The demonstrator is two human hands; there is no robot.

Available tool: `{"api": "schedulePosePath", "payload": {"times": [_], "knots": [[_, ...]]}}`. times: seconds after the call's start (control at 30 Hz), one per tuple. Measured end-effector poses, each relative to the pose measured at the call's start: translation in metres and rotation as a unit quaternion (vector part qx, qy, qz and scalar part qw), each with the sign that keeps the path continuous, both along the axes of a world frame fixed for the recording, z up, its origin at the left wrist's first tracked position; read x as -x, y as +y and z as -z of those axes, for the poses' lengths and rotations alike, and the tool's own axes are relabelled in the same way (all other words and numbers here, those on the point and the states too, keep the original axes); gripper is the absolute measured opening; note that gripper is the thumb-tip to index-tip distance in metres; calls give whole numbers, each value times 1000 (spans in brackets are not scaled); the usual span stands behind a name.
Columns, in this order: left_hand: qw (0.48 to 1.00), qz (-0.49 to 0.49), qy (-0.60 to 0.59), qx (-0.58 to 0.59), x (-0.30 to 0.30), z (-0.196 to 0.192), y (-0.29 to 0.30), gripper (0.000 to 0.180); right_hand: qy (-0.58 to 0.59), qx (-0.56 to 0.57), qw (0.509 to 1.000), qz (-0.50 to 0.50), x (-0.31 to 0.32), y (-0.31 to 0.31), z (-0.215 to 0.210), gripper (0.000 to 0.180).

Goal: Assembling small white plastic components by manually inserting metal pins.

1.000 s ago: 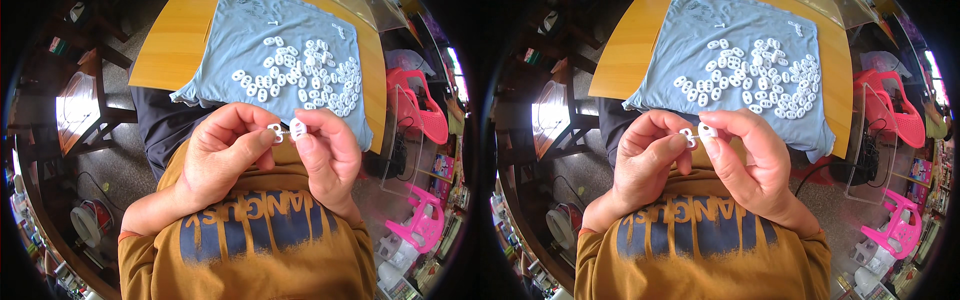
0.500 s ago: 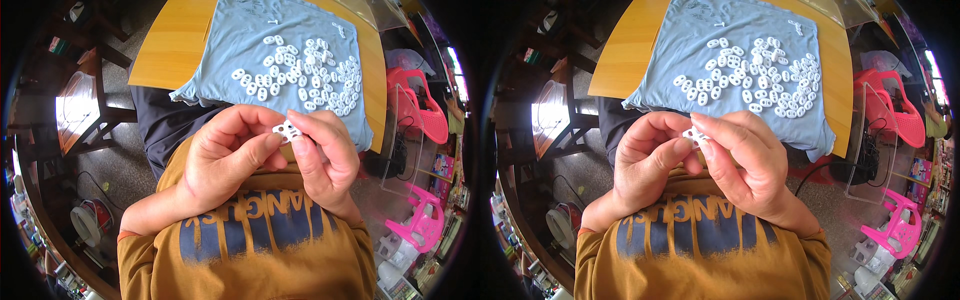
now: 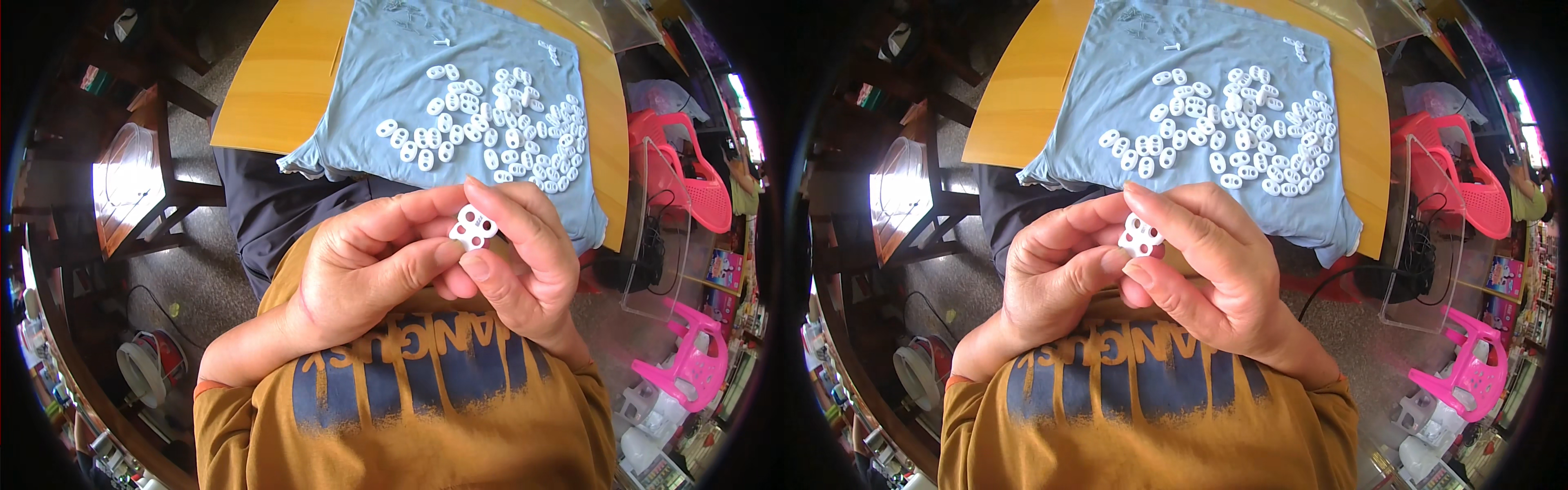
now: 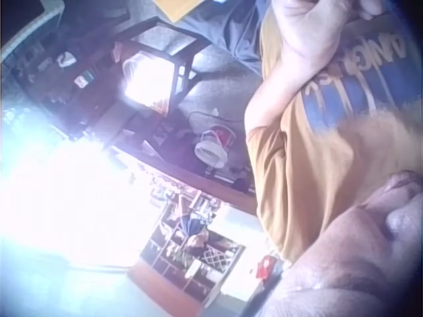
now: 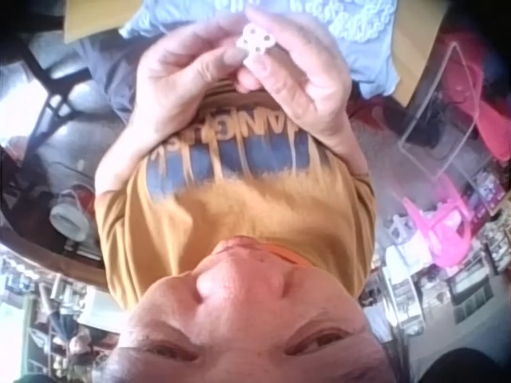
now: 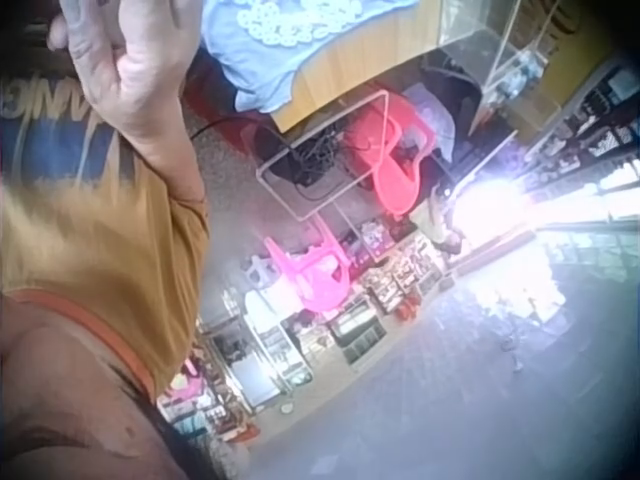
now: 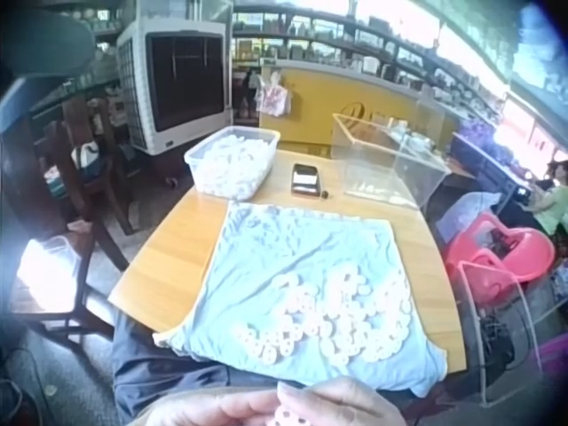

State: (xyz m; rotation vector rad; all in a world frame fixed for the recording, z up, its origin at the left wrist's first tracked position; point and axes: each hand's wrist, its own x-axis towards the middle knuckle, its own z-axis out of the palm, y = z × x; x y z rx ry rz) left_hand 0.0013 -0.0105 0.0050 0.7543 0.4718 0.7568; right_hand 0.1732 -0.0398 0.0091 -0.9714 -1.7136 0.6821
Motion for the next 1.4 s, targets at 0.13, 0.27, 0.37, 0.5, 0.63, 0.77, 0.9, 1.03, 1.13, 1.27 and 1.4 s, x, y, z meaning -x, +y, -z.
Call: {"api": "schedulePosePath", "payload": {"times": [0.13, 0.27, 0.37, 0.5, 0.63, 0.77, 0.9, 1.03, 1.13, 1.27, 1.4], "knots": [[1000, 9, -5, -2, 0, -1, 1, 37, -8, 4, 1000, -10, -1, 0, -1, 40], [999, 16, -31, -13, 0, 1, 1, 35, -15, -19, 1000, -15, -2, 1, 1, 36], [999, 15, -32, -16, 0, -1, -1, 33, -20, -21, 999, -18, -3, 0, 1, 34], [999, 11, -26, -21, 0, 0, -1, 33, -18, -20, 1000, -14, -1, 0, 2, 34], [1000, 5, -15, -26, 0, 0, -2, 33, -17, -25, 1000, -9, 0, 0, 5, 34], [999, 1, -8, -37, 0, 3, -3, 32, -19, -39, 999, -9, 0, 1, 7, 32], [999, -8, -10, -47, -1, 5, -4, 31, -32, -48, 998, -7, -1, 1, 8, 31], [998, -19, -27, -59, -2, 9, -6, 30, -44, -65, 997, 1, 0, 1, 8, 29], [996, -36, -18, -78, -3, 8, -7, 29, -45, -84, 995, 5, 2, 3, 10, 27], [992, -56, 0, -110, -4, 7, -8, 25, -50, -126, 991, 15, 4, 6, 13, 25], [992, -47, 16, -120, -3, 9, -4, 24, -57, -147, 987, 19, 3, 10, 16, 25]]}}
